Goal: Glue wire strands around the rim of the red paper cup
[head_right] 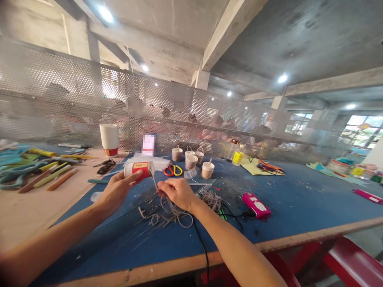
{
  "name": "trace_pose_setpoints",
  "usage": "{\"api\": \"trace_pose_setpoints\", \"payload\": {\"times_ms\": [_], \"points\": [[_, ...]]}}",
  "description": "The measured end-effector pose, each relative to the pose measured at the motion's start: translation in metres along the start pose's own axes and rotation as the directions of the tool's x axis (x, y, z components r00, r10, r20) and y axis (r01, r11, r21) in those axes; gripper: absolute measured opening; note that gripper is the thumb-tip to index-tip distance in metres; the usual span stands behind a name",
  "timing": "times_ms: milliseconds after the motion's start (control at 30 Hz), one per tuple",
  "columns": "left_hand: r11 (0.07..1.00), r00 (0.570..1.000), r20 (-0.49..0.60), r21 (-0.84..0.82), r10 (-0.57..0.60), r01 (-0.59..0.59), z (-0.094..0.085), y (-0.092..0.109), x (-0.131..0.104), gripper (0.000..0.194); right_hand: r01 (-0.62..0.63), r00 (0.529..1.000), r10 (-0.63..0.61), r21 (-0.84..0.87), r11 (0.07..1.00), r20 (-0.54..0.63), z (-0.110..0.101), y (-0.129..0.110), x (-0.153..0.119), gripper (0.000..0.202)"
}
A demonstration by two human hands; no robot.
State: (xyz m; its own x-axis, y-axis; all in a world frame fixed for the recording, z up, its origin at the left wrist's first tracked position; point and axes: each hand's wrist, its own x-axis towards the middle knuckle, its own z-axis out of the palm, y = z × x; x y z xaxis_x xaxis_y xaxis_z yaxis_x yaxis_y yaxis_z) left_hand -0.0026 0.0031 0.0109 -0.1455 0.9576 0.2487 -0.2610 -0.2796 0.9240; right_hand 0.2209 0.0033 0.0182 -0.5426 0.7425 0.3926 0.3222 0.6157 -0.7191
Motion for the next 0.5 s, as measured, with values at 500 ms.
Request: {"api": "trace_pose_setpoints", "payload": {"times_ms": [500], "points": [[0.999,0.999,0.043,0.029,0.022,-0.023,0.002,0.000,-0.005,0.041,-0.463,0.877,0.436,-0.596,0.656,-0.202,-0.023,0.042,0.006,0.044]]}}
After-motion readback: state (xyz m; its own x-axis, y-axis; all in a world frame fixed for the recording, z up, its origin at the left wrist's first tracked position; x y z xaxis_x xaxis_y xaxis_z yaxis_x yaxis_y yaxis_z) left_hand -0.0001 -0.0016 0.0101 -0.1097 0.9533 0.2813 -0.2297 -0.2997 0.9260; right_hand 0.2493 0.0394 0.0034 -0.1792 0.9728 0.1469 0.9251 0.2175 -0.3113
